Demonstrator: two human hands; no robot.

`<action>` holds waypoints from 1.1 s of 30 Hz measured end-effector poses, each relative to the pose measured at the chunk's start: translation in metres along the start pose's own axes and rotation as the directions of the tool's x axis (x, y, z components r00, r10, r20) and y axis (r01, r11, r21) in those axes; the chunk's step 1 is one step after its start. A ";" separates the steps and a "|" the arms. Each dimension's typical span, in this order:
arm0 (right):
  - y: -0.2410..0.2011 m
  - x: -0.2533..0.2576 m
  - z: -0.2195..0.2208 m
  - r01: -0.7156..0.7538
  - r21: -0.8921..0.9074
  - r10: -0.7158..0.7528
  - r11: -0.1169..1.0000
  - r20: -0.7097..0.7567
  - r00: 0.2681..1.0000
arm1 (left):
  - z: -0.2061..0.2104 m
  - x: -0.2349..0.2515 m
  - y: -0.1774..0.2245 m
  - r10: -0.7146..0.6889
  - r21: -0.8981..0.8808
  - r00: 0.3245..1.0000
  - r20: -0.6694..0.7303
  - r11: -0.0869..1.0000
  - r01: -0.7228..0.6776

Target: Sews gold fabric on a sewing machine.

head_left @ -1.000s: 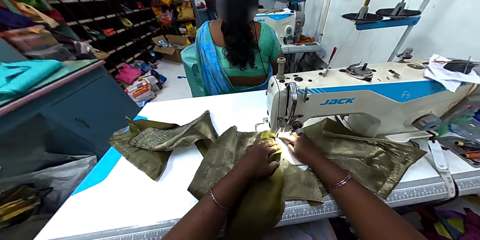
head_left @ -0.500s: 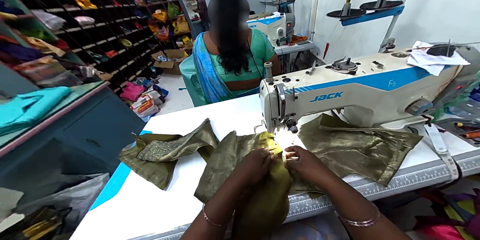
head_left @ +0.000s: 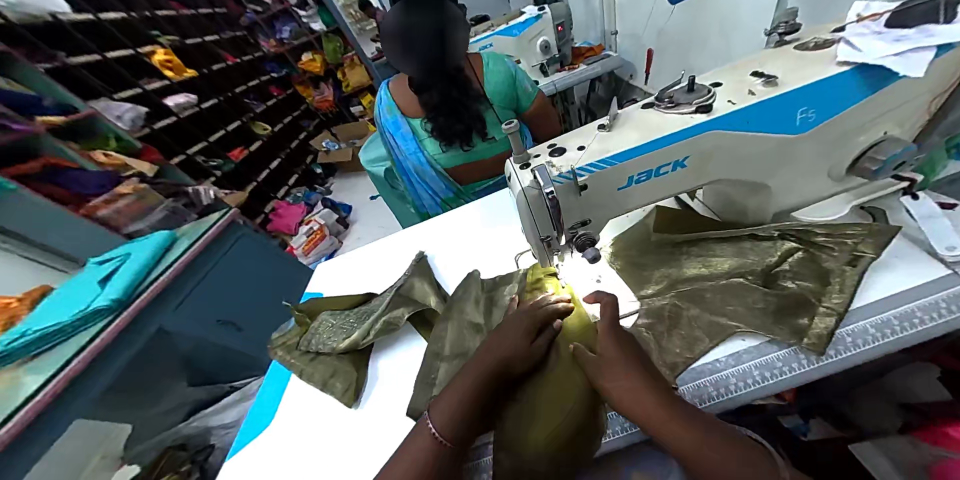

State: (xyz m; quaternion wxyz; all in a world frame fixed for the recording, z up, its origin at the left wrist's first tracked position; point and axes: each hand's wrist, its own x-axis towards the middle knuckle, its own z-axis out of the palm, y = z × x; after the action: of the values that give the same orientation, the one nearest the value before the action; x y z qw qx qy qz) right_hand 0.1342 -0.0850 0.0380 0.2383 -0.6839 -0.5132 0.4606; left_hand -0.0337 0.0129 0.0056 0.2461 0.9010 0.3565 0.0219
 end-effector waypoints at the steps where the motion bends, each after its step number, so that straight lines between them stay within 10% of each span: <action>1: 0.004 -0.001 -0.003 -0.003 -0.036 0.003 0.999 0.013 1.000 | 0.000 -0.001 0.002 -0.006 0.017 1.000 0.014 1.000 0.006; 15: 0.018 0.002 -0.005 0.039 -0.140 -0.027 0.989 0.082 0.996 | 0.014 -0.002 0.026 -0.158 0.161 0.986 0.048 0.976 0.149; 33: 0.021 0.018 -0.010 0.031 -0.100 -0.024 0.995 0.072 0.997 | 0.026 -0.001 -0.002 0.026 0.137 0.990 -0.140 0.991 -0.007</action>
State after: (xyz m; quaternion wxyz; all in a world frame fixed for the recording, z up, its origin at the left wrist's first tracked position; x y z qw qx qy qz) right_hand 0.1537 -0.0742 0.0183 0.1915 -0.6710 -0.5534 0.4549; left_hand -0.0298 0.0024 -0.0185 0.1581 0.9149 0.3661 0.0632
